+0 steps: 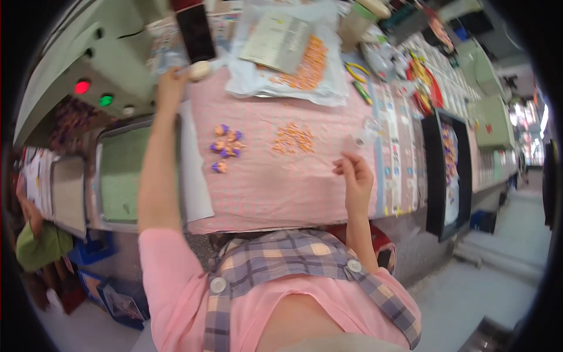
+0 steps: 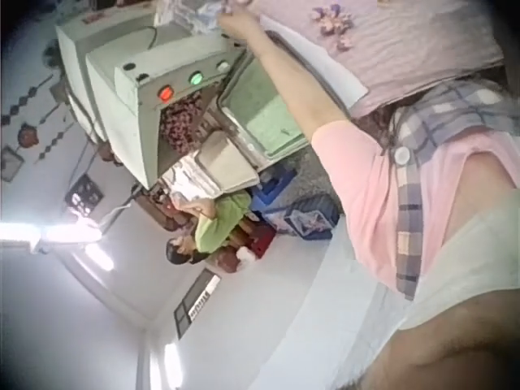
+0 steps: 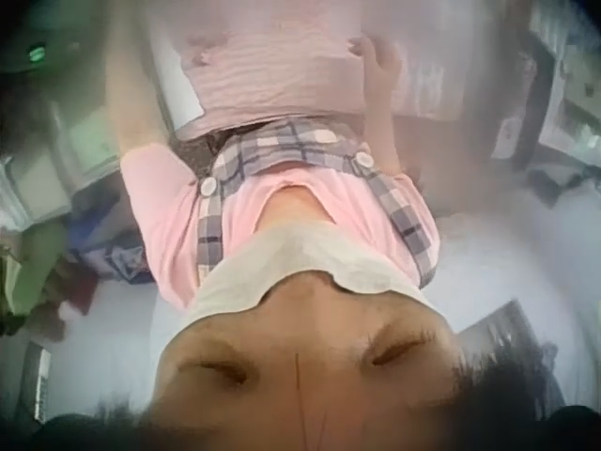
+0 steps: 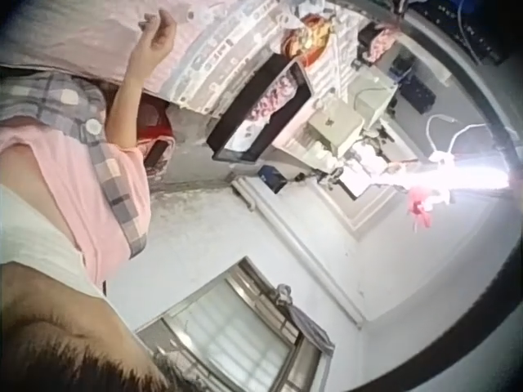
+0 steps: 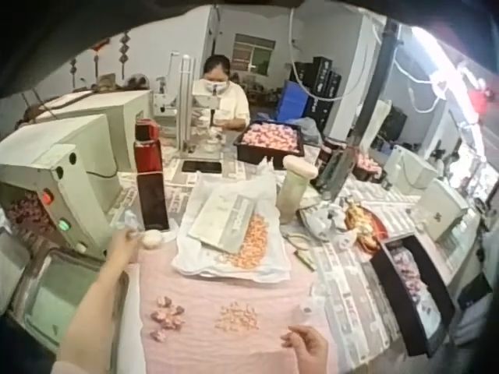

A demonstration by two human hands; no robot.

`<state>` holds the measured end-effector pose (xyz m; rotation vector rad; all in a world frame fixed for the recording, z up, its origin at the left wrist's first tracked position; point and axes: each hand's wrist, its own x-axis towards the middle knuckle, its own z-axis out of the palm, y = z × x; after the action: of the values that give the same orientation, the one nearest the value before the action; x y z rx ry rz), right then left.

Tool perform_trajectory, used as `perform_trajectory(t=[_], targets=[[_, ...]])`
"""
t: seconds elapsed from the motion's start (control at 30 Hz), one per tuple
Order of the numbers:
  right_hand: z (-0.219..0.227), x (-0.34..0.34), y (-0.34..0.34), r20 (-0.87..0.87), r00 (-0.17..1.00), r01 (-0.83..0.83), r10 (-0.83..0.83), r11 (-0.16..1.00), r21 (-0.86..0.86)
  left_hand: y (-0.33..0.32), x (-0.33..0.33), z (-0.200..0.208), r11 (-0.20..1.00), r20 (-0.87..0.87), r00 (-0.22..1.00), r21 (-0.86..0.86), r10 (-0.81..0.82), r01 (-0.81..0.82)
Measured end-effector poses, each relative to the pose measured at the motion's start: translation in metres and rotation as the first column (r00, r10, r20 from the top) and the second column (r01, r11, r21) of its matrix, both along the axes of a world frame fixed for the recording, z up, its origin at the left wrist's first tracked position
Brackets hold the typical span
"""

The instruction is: Gluing small orange beads onto purple flower-shaped toy components on a production line.

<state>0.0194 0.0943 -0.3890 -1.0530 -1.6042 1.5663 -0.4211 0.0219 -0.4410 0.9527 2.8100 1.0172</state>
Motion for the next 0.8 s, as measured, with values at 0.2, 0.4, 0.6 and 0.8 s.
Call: perform_trajectory(t=[0.2,0.4,0.6,0.8], targets=[[-0.020,0.027,0.060,0.037,0.859,0.395,-0.511,0.707,0.587,-0.066,0.074,0.070,0.937,0.303,0.924,0.324,-0.232,0.130],[-0.038,0.015,0.082,0.356,0.849,0.142,-0.391,0.818,0.558,-0.092,0.134,0.053,0.917,0.209,0.910,0.257,-0.359,0.303],[-0.020,0.010,0.062,0.024,0.978,0.194,-0.206,0.947,0.258,-0.084,0.190,0.051,0.926,0.095,0.924,0.112,-0.370,0.360],[-0.009,-0.001,0.032,-0.152,0.980,0.154,-0.127,0.971,0.184,-0.063,0.205,0.042,0.907,-0.251,0.880,0.018,-0.404,0.422]])
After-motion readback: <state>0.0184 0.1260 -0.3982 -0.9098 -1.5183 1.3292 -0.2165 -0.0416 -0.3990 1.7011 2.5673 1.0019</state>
